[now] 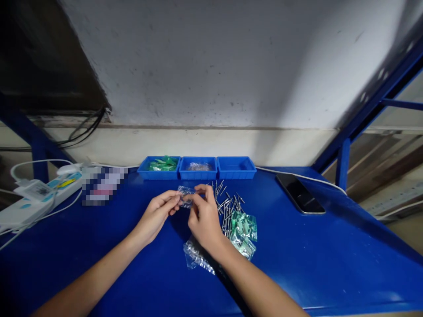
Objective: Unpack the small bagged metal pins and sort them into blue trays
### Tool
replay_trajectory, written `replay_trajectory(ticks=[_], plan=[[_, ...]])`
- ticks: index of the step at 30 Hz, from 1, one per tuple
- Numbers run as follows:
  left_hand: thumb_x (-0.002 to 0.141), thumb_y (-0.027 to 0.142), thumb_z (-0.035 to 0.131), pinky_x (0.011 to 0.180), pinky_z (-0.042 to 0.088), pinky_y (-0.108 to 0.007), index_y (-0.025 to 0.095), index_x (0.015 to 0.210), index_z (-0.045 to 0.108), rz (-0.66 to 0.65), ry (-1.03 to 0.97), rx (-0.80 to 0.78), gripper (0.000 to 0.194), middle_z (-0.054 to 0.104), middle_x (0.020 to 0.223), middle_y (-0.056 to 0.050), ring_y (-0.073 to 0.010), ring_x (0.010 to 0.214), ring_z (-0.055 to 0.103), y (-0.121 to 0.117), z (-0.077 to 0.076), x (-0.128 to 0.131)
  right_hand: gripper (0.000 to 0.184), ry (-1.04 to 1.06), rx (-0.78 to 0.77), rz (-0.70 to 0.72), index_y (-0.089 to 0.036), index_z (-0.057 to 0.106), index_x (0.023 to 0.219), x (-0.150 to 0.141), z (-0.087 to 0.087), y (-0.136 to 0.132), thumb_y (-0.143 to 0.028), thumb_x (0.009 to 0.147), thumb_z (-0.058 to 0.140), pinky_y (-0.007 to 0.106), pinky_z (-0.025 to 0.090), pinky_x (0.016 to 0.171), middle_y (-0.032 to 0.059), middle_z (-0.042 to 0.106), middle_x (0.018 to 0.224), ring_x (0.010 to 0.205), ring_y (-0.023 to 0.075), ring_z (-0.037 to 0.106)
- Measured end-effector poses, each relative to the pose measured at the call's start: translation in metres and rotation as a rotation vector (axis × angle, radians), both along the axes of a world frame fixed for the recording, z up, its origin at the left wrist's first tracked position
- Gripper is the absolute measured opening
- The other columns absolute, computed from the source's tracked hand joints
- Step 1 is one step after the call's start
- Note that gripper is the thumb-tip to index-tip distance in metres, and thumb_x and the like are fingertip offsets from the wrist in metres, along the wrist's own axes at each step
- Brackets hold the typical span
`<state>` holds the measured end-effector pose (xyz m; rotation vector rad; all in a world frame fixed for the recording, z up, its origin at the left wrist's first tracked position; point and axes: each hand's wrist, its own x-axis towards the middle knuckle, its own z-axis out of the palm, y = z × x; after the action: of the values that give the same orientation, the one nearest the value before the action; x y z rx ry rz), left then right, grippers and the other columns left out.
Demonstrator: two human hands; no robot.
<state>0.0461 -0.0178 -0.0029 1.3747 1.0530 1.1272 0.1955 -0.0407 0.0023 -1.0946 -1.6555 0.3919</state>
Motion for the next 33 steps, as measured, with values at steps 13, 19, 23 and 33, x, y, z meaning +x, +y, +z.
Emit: replay_trajectory(ticks=[13, 19, 23, 33], plan=[[0.087, 0.020, 0.050, 0.085, 0.044, -0.032, 0.021, 0.099, 0.062, 0.056, 0.632, 0.819, 0.017, 0.060, 0.097, -0.006, -0.0182, 0.094, 0.054, -0.006, -0.008, 0.001, 0.023, 0.324, -0.397, 0.046, -0.015, 0.063, 0.080, 0.003, 0.001, 0.014, -0.036, 0.080, 0.053, 0.026, 0.042, 0.057, 0.0026, 0.062, 0.069, 0.060, 0.0138, 0.053], [0.083, 0.047, 0.053, 0.095, 0.039, -0.044, 0.024, 0.115, 0.055, -0.295, 0.781, 0.614, 0.039, 0.054, 0.114, -0.008, -0.0255, 0.110, 0.047, -0.023, 0.003, 0.008, 0.015, 0.440, 0.092, -0.269, -0.016, 0.061, 0.085, 0.022, 0.042, 0.019, -0.030, 0.081, 0.055, 0.027, 0.045, 0.063, 0.0030, 0.062, 0.076, 0.067, 0.0134, 0.056], [0.068, 0.063, 0.062, 0.098, 0.033, -0.052, 0.034, 0.123, 0.050, -0.529, 0.915, 0.550, 0.063, 0.038, 0.138, -0.006, -0.0336, 0.126, 0.031, -0.028, -0.004, 0.006, 0.010, 0.486, 0.652, -0.520, -0.020, 0.057, 0.091, 0.046, 0.093, 0.012, -0.027, 0.083, 0.055, 0.028, 0.045, 0.063, 0.0005, 0.055, 0.078, 0.067, 0.0118, 0.055], [0.082, 0.044, 0.055, 0.092, 0.037, -0.044, 0.026, 0.113, 0.053, -0.272, 0.952, 0.469, 0.036, 0.058, 0.114, -0.005, -0.0264, 0.110, 0.048, -0.005, -0.011, -0.003, 0.026, -0.447, 0.328, -0.461, -0.020, 0.058, 0.108, 0.056, 0.064, 0.040, -0.033, 0.088, 0.047, 0.041, 0.046, 0.076, 0.0095, 0.060, 0.094, 0.091, 0.0251, 0.054]])
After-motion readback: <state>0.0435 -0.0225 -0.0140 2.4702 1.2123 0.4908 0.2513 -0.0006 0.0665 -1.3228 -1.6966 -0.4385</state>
